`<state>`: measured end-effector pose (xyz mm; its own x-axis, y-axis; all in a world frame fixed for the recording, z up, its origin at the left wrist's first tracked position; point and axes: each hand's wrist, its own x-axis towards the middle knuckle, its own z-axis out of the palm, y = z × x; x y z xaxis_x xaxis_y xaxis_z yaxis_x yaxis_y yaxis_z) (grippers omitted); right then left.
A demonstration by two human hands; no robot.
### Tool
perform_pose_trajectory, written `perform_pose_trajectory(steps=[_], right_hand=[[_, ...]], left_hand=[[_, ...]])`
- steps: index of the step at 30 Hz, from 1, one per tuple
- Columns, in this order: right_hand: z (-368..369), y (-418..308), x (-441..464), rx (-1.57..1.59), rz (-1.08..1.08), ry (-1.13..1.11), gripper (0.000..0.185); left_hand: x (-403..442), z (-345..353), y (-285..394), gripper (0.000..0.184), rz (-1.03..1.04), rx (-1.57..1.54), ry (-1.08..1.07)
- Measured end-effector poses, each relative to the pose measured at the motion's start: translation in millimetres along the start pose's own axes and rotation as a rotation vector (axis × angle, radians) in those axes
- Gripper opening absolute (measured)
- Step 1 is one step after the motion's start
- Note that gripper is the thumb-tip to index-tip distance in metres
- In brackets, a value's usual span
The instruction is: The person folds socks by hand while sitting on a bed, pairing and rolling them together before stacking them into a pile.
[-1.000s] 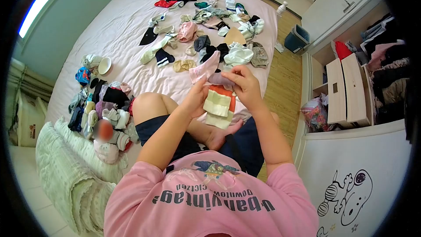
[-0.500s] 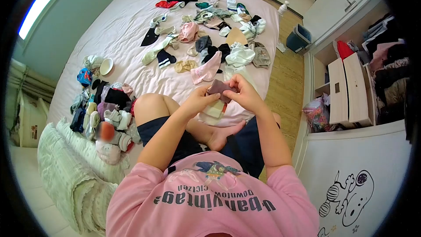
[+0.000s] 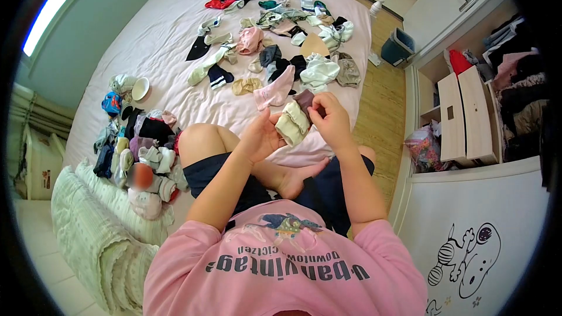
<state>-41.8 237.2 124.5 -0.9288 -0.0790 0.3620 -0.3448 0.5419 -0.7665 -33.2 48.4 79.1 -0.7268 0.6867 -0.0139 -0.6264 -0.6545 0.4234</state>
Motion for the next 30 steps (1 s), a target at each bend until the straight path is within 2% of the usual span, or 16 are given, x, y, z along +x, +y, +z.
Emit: perform_pose_trajectory(steps=[1,5,7,10,14,16,20,23,29,30], right_hand=[[0,-6,0,-0.119,-0.047,0.012,0.012],[3,-15,-3,-0.264,-0.238,0.035,0.015],[6,-21,-5,-0.312,-0.308,0.035,0.019],[13,-28,-12,-0.307,-0.238,-0.067,0.024],[22,-29,-18,-0.362,-0.281,-0.081,0.025],[26,-24,-20,-0.388,-0.334,-0.046,0.024],[33,-12,-23,-0.396,-0.295,-0.027,0.022],[32,-15,-24,-0.402,-0.246,-0.027,0.023],[34,-9,-26,-0.331,-0.124,-0.076,0.021],[35,-8,-26,-0.314,-0.104,-0.091,0.019]], left_hand=[[1,2,-1,0.06,0.022,0.032,0.001],[0,11,3,0.045,0.105,0.189,-0.018],[0,6,-1,0.042,0.148,0.28,0.057],[2,7,-5,0.038,0.177,0.321,0.213],[5,7,-14,0.031,0.212,0.47,0.483],[5,3,-16,0.029,0.235,0.458,0.464],[6,4,-21,0.03,0.283,0.48,0.485],[11,-3,-27,0.029,0.4,0.619,0.386],[14,-17,-30,0.023,0.521,0.667,0.533],[14,-12,-29,0.022,0.511,0.556,0.536]])
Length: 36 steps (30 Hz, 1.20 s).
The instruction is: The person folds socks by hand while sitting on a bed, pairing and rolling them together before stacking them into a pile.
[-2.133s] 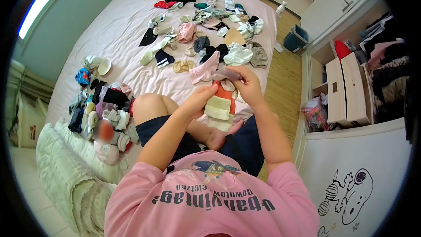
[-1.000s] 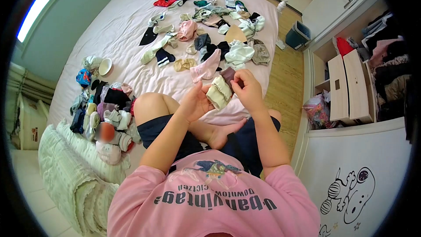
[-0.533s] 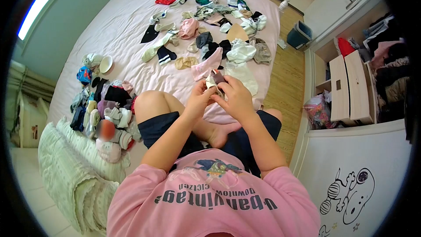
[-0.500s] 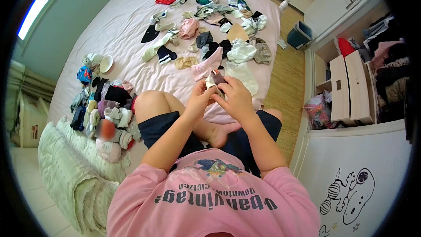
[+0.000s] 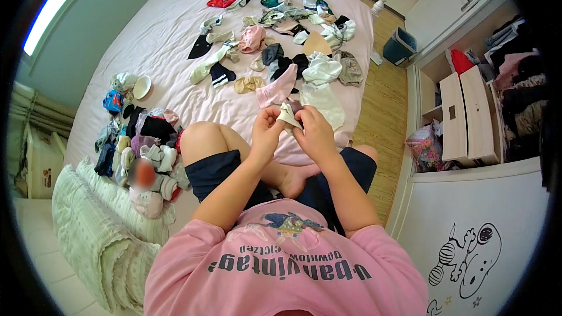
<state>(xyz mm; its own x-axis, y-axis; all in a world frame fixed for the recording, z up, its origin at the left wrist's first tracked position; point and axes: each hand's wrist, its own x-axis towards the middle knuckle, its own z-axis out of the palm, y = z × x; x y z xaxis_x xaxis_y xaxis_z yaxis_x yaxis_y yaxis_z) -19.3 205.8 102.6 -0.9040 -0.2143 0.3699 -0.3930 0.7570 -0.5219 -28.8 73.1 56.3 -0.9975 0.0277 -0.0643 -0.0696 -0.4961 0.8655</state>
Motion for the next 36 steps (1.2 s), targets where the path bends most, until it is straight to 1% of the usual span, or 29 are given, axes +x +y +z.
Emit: perform_pose_trajectory(steps=[2,4,5,8,10,11,12,14,15,16,17,19,22,23,25,26,29,30,33,36], right_hand=[[4,1,-2,0.047,0.01,0.004,0.017],[8,2,-4,0.105,-0.003,0.046,0.017],[10,3,-4,0.143,0.028,0.06,0.015],[17,14,-8,0.304,0.154,0.088,0.013],[20,30,-10,0.469,0.269,0.075,0.015],[22,36,-11,0.623,0.339,0.057,0.016],[24,40,-13,0.778,0.411,0.038,0.017],[26,45,-14,1.094,0.541,-0.001,0.018],[24,39,-14,1.191,0.587,-0.008,0.018],[21,31,-15,1.288,0.63,-0.017,0.017],[18,23,-14,1.385,0.673,-0.028,0.017],[14,9,-14,1.541,0.673,0.005,0.017],[10,-6,-11,1.762,0.689,0.028,0.02],[10,-8,-11,1.833,0.697,0.036,0.021],[17,-13,-14,1.975,0.717,-0.048,0.024],[20,-13,-15,2.044,0.723,-0.09,0.025],[27,-9,-14,1.653,0.639,-0.126,0.024],[26,-6,-13,1.354,0.517,-0.103,0.023],[31,9,-11,0.912,0.324,-0.135,0.022],[20,7,-6,0.572,0.325,-0.279,0.018]], left_hand=[[-3,7,10,0.019,-0.086,-0.197,0.044],[-5,8,17,0.016,-0.151,-0.384,0.021],[-5,8,19,0.015,-0.184,-0.478,0.01],[-5,6,18,0.014,-0.223,-0.41,-0.046],[-6,6,28,0.014,-0.317,-0.349,-0.132],[-5,4,32,0.014,-0.362,-0.321,-0.173],[-3,1,35,0.016,-0.365,-0.239,-0.204],[3,-8,47,0.016,-0.404,-0.175,-0.237],[6,-10,51,0.017,-0.423,-0.143,-0.255],[9,-11,50,0.014,-0.401,-0.127,-0.189],[12,-10,50,0.013,-0.406,-0.157,-0.19],[14,-11,50,0.009,-0.418,-0.213,-0.186],[17,-8,46,0.009,-0.486,-0.276,-0.264],[19,-7,44,0.009,-0.479,-0.248,-0.263],[21,-9,33,0.008,-0.47,-0.195,-0.263],[22,-13,29,0.012,-0.456,-0.194,-0.291],[18,-20,27,0.021,-0.333,-0.257,-0.331],[16,-20,30,0.03,-0.383,-0.243,-0.307],[3,-24,49,0.031,-0.653,-0.477,-0.194],[-7,-49,28,0.035,-0.447,0.021,-0.276]])
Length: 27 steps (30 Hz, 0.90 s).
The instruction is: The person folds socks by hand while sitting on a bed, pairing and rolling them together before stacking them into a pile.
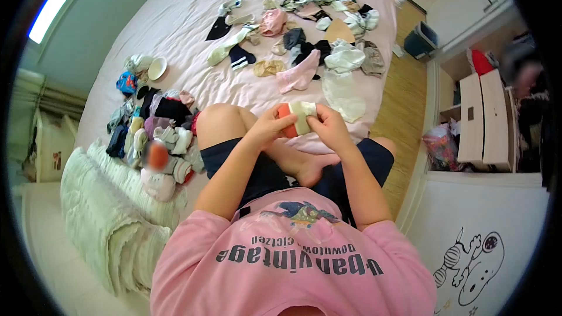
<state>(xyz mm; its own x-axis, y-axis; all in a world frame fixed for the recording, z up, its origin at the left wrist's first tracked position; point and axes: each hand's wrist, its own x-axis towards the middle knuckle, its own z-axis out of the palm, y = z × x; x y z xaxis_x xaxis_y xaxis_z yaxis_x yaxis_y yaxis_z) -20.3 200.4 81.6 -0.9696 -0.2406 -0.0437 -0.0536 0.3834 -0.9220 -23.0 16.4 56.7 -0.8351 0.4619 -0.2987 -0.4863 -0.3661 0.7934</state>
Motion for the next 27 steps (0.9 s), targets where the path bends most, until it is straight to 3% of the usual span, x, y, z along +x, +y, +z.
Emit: perform_pose_trajectory(steps=[1,2,6,10,14,17,21,23,25,27], right_hand=[[-1,-4,2,-0.104,0.015,-0.036,0.018],[9,13,9,0.077,-0.107,0.113,0.013],[18,-12,28,0.345,-0.069,0.114,0.011],[43,-24,39,0.469,-0.045,-0.013,0.016],[63,-18,42,0.443,-0.002,-0.159,0.015],[77,-8,41,0.429,0.065,-0.238,0.015],[94,0,35,0.415,0.129,-0.293,0.014],[98,3,35,0.405,0.144,-0.323,0.014],[103,5,35,0.403,0.153,-0.327,0.014],[106,4,35,0.395,0.166,-0.323,0.014]], left_hand=[[-3,-4,-6,0.035,0.025,-0.014,0.036],[-6,-7,-11,0.035,0.059,-0.027,0.084],[-30,-14,-6,0.032,0.205,-0.122,0.21],[-68,-40,9,0.03,0.195,-0.373,0.262],[-109,-92,-9,0.043,0.366,-0.71,0.27],[-146,-110,-13,0.044,0.507,-0.772,0.366],[-194,-135,7,0.045,0.734,-0.557,0.702],[-213,-159,22,0.042,0.888,-0.303,0.899],[-234,-194,34,0.039,0.897,-0.02,1.113],[-245,-225,48,0.038,0.908,-0.103,1.146]])
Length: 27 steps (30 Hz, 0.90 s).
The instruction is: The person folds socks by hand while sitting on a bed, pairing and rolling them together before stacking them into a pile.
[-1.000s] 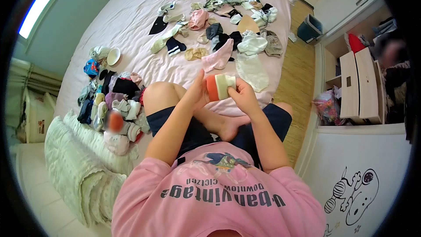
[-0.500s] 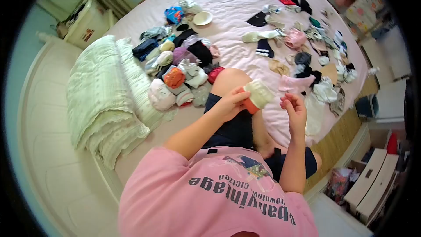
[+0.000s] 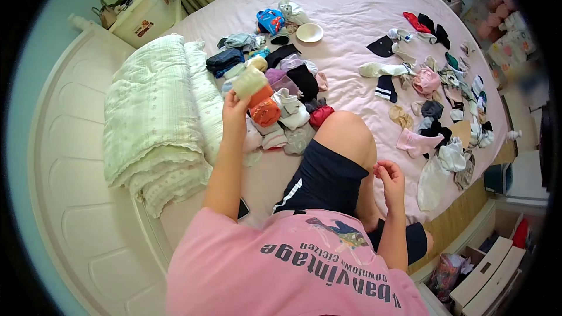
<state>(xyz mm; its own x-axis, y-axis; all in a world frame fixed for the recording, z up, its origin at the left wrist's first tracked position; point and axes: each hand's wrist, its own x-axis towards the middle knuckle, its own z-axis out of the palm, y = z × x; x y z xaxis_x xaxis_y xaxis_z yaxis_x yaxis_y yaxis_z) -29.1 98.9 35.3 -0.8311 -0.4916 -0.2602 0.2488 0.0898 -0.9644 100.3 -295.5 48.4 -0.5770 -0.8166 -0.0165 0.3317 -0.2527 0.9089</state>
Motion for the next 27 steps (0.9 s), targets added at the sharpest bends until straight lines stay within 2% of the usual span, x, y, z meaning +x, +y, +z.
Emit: perform_pose_trajectory(steps=[1,4,5,8,9,12,13,15,16,18,20,22,25,26,27], right_hand=[[1,0,1,0.005,-0.003,-0.009,0.014],[1,-3,2,0.008,-0.008,-0.018,0.014],[0,-5,2,0.002,-0.011,-0.013,0.015],[-4,-3,2,-0.013,-0.001,0.012,0.015],[-6,-1,1,-0.017,0.009,0.023,0.015],[-8,5,-2,0.01,0.057,0.049,0.015],[-8,8,-2,0.011,0.059,0.036,0.015],[-10,13,-2,0.01,0.056,0.03,0.015],[-10,12,-2,-0.005,0.051,0.009,0.015],[-7,11,-1,-0.037,0.041,-0.011,0.016],[-11,19,0,-0.062,-0.009,-0.036,0.017],[-15,19,0,-0.267,0.002,-0.016,0.024],[-19,26,-3,-0.504,-0.038,0.0,0.033],[-18,25,-3,-0.558,-0.098,-0.006,0.034],[-16,25,-4,-0.613,-0.155,-0.014,0.034]], left_hand=[[15,-6,1,0.038,-0.015,-0.026,0.029],[59,-36,-26,0.038,-0.112,0.145,0.035],[65,-41,-31,0.038,-0.196,0.296,0.105],[77,-58,-61,0.035,-0.066,0.388,0.007],[80,-66,-75,0.036,-0.011,0.463,0.063],[83,-75,-82,0.043,0.029,0.796,0.07],[83,-72,-76,0.052,-0.02,0.935,0.075],[86,-78,-83,0.057,0.074,1.052,0.112],[89,-77,-89,0.059,0.125,1.103,0.119],[69,-44,-57,0.062,0.132,0.994,0.131],[84,-62,-69,0.061,0.339,1.098,0.168],[72,-33,-48,0.054,0.607,1.172,0.198],[21,56,-6,0.047,0.694,1.01,0.059],[6,83,-7,0.043,0.731,0.877,-0.03],[-9,105,-8,0.04,0.75,0.872,-0.173]])
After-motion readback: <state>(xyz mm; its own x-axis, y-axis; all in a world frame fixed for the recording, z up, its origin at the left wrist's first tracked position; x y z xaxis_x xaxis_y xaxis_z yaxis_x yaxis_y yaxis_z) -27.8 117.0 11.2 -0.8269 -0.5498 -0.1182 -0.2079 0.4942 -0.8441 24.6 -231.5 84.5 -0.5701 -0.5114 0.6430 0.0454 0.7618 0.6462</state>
